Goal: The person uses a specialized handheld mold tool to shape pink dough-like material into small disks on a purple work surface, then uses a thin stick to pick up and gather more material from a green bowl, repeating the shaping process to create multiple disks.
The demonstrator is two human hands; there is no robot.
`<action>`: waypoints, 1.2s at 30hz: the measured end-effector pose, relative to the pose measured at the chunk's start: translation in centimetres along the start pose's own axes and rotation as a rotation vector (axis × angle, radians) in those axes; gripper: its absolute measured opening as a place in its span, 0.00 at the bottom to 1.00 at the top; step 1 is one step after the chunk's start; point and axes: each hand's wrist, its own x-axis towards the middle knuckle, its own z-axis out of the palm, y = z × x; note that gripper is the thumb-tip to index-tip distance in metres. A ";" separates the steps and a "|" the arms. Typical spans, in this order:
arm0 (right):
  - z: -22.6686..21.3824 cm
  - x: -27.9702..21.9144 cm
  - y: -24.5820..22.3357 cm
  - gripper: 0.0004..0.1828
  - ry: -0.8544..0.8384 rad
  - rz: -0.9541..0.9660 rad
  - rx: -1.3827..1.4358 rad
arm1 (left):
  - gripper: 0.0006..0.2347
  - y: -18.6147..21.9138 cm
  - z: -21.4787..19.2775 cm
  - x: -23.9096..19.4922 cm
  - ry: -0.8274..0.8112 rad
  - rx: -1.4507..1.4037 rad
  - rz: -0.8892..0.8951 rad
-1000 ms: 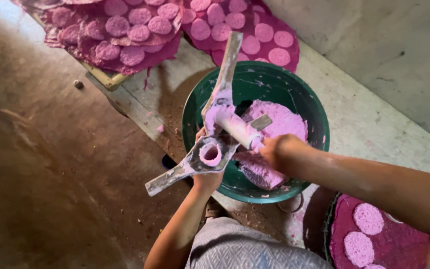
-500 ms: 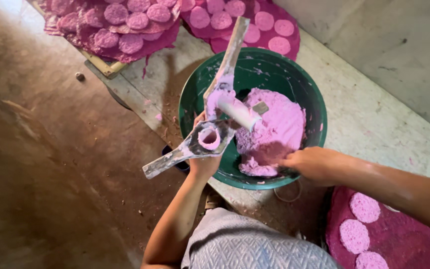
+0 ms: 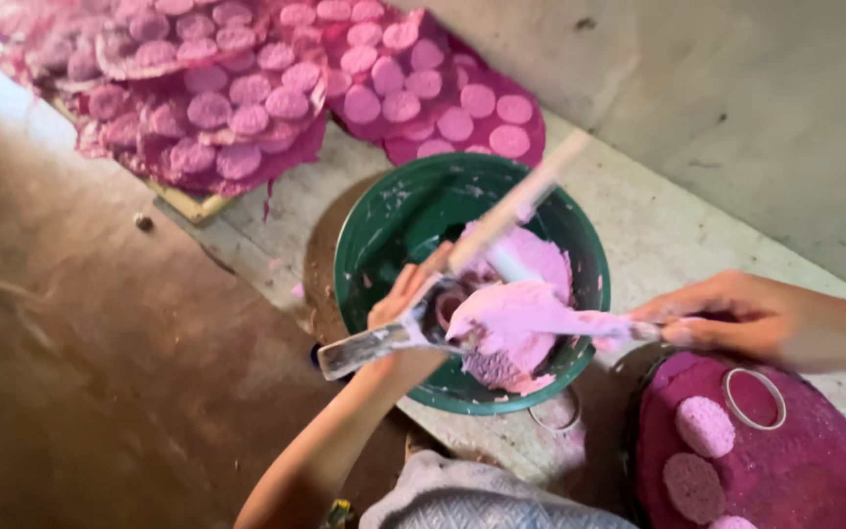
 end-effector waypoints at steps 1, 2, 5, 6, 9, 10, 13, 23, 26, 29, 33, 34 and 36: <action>0.0 0.4 -0.9 0.19 0.026 0.067 -0.202 | 0.19 0.3 0.1 0.2 0.028 0.037 0.138; 0.2 1.1 -1.8 0.19 0.053 0.137 -0.404 | 0.20 0.4 0.3 0.4 0.055 0.073 0.275; 3.1 4.0 -4.8 0.13 0.321 -0.278 -0.720 | 0.20 0.3 1.3 0.4 -0.141 -0.025 0.109; 5.4 5.2 -5.5 0.13 0.348 -0.281 -0.788 | 0.22 0.2 1.9 0.2 -0.158 -0.114 0.049; 11.5 7.3 -6.5 0.11 0.413 -0.477 -1.341 | 0.26 -0.2 3.1 -0.3 -0.198 -0.318 -0.031; 12.4 7.1 -6.6 0.12 0.414 -0.528 -1.266 | 0.27 -0.3 3.0 -0.9 -0.213 -0.345 0.006; 11.1 4.1 -6.5 0.15 0.438 -0.535 -1.093 | 0.25 -1.3 2.1 -1.0 -0.373 -0.445 -0.277; 11.6 7.2 -8.3 0.12 0.434 -0.330 -1.264 | 0.28 -1.6 1.9 2.2 -0.247 -0.221 0.165; 12.1 7.2 -7.7 0.14 0.386 -0.354 -1.239 | 0.24 -1.5 2.5 2.1 -0.225 -0.226 0.172; 10.4 3.3 -6.6 0.15 0.460 -0.201 -0.990 | 0.22 -3.2 1.7 2.1 -0.396 -0.307 -0.396; 9.3 3.0 -5.7 0.28 0.702 -0.091 -0.615 | 0.16 -4.3 0.6 3.7 0.131 -0.130 0.100; 10.1 4.6 -5.5 0.29 0.733 -0.197 -0.473 | 0.19 -4.1 0.7 4.1 0.191 -0.088 0.122; 13.3 8.2 -4.7 0.27 0.798 -0.397 -0.174 | 0.20 -3.5 1.1 3.9 0.204 -0.018 0.085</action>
